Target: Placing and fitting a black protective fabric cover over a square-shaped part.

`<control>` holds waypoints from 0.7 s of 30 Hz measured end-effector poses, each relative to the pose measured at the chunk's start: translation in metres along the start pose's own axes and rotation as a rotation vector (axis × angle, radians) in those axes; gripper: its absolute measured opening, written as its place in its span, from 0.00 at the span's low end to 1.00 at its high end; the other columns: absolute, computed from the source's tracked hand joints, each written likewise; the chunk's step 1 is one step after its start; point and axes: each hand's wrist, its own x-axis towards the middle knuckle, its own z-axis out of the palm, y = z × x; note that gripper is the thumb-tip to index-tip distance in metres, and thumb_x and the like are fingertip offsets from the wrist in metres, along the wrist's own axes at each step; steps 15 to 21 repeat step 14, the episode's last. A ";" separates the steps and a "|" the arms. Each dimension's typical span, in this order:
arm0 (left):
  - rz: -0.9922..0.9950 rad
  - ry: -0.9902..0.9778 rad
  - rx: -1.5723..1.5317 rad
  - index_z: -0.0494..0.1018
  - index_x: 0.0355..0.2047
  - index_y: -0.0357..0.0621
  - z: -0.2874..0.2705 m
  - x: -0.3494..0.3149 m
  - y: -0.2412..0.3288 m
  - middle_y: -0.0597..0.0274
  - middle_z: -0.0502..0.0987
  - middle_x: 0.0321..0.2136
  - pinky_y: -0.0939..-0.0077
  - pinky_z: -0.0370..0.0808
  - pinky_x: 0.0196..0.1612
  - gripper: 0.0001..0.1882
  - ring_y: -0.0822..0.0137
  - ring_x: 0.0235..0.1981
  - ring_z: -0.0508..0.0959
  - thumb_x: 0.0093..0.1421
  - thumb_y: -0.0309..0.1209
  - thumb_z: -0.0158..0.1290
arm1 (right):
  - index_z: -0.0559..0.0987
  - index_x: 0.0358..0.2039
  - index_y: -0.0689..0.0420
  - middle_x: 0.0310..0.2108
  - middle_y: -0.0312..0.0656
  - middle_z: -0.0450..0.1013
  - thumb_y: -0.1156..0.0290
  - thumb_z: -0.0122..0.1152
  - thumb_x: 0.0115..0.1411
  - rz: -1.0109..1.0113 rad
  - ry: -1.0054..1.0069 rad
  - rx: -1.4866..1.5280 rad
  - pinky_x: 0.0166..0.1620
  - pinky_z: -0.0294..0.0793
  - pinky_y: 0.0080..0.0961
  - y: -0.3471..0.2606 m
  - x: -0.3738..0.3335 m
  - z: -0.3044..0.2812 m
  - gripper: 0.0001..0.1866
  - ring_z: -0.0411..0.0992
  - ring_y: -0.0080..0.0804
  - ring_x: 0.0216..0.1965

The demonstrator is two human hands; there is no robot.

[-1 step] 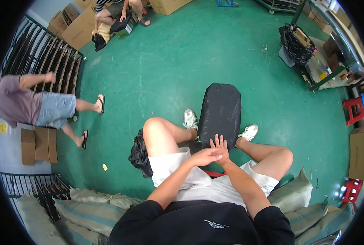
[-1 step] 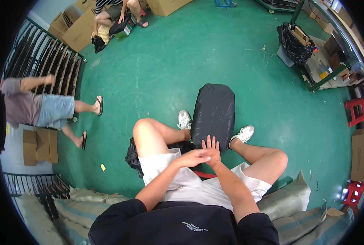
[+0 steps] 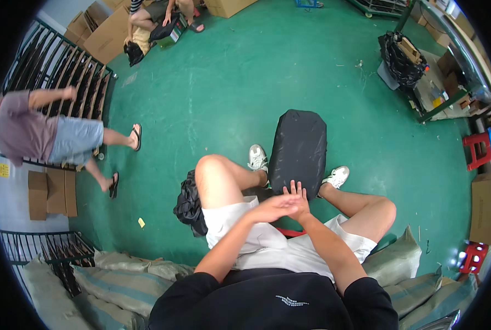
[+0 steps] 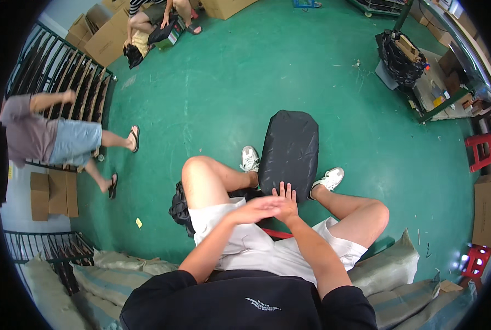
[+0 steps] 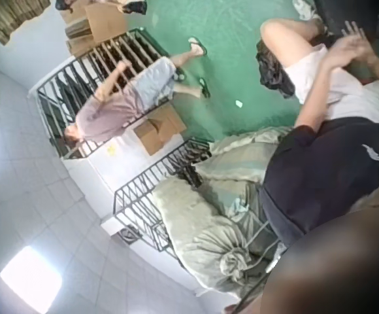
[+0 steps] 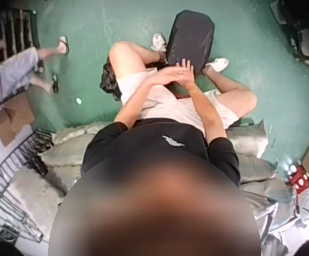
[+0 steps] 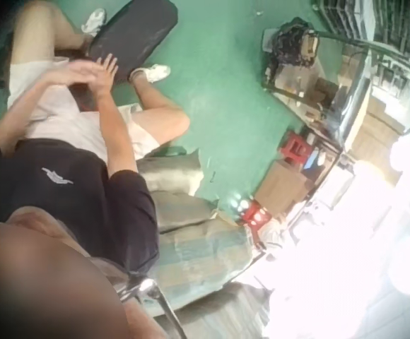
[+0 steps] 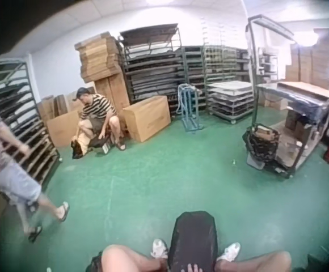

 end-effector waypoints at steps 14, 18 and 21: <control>-0.716 1.518 0.565 0.75 0.45 0.44 -0.217 -0.219 -0.199 0.52 0.78 0.47 0.66 0.73 0.52 0.20 0.57 0.50 0.77 0.55 0.40 0.59 | 0.68 0.61 0.53 0.69 0.55 0.48 0.69 0.63 0.51 0.036 0.054 0.139 0.67 0.50 0.53 -0.011 0.014 -0.013 0.34 0.45 0.59 0.69; -0.716 1.518 0.565 0.75 0.45 0.44 -0.217 -0.219 -0.199 0.52 0.78 0.47 0.66 0.73 0.52 0.20 0.57 0.50 0.77 0.55 0.40 0.59 | 0.68 0.61 0.53 0.69 0.55 0.48 0.69 0.63 0.51 0.036 0.054 0.139 0.67 0.50 0.53 -0.011 0.014 -0.013 0.34 0.45 0.59 0.69; -0.716 1.518 0.565 0.75 0.45 0.44 -0.217 -0.219 -0.199 0.52 0.78 0.47 0.66 0.73 0.52 0.20 0.57 0.50 0.77 0.55 0.40 0.59 | 0.68 0.61 0.53 0.69 0.55 0.48 0.69 0.63 0.51 0.036 0.054 0.139 0.67 0.50 0.53 -0.011 0.014 -0.013 0.34 0.45 0.59 0.69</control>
